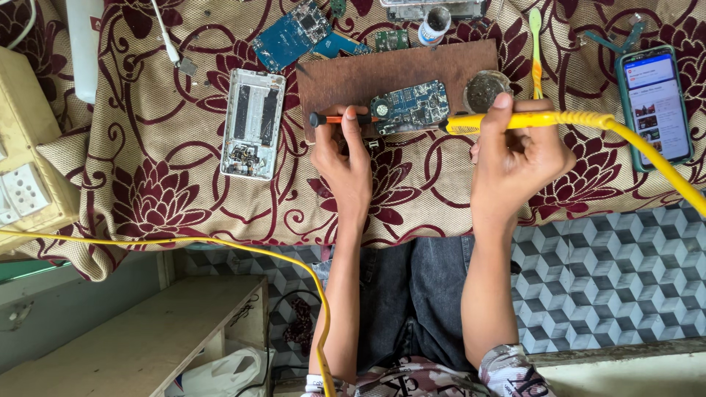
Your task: The person uses a soldering iron to apply heat to a circuit board while holding it with a screwdriver. The person repeatedly dips the soldering iron into a small container, likely containing flux or solder, and continues working on the board.
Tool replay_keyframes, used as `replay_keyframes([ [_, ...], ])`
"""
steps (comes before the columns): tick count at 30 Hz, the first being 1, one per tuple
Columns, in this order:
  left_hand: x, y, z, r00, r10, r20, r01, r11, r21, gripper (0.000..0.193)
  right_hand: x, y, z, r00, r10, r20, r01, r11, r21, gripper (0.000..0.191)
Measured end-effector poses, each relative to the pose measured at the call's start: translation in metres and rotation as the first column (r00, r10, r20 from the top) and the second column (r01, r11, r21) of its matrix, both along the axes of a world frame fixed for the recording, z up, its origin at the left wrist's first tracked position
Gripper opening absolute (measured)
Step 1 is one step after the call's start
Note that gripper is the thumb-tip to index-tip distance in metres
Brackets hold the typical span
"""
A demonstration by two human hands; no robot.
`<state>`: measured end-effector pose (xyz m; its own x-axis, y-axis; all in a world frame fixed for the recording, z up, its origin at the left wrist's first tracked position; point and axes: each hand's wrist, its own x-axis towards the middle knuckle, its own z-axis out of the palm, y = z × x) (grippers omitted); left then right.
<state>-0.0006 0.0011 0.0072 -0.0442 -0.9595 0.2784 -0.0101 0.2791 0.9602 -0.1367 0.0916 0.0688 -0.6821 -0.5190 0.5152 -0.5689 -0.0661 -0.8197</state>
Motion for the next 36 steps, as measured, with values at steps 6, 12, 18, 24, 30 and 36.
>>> replay_keyframes([
  [6,-0.0012,0.0004,0.0007,1.000,0.007,0.010,-0.007,1.000,0.001,0.016,0.0030,0.0004,0.0001,0.999,0.002,-0.044,-0.002,1.000,0.018,0.025],
  [12,0.0004,0.0003,0.0015,0.999,0.009,0.041,-0.009,1.000,0.008,0.017,-0.0002,0.0010,0.0003,1.000,-0.026,-0.008,0.026,1.000,0.004,0.021],
  [18,-0.0008,0.0004,0.0017,1.000,-0.004,0.004,0.004,1.000,0.001,0.017,0.0034,-0.0016,-0.0015,0.999,-0.022,0.030,0.022,1.000,0.002,0.021],
  [24,0.0001,-0.0007,0.0008,0.999,0.015,0.044,-0.016,1.000,0.008,0.017,0.0012,-0.0001,0.0004,0.998,0.012,0.054,-0.012,1.000,-0.013,0.022],
  [30,-0.0007,-0.0006,-0.0008,1.000,0.006,0.018,-0.006,1.000,-0.002,0.017,0.0028,-0.0017,-0.0018,1.000,-0.019,-0.010,0.019,1.000,0.007,0.022],
  [36,0.0003,-0.0012,-0.0013,0.998,0.021,0.051,-0.021,1.000,-0.007,0.017,0.0020,-0.0026,-0.0024,1.000,-0.001,0.029,0.001,1.000,-0.027,0.022],
])
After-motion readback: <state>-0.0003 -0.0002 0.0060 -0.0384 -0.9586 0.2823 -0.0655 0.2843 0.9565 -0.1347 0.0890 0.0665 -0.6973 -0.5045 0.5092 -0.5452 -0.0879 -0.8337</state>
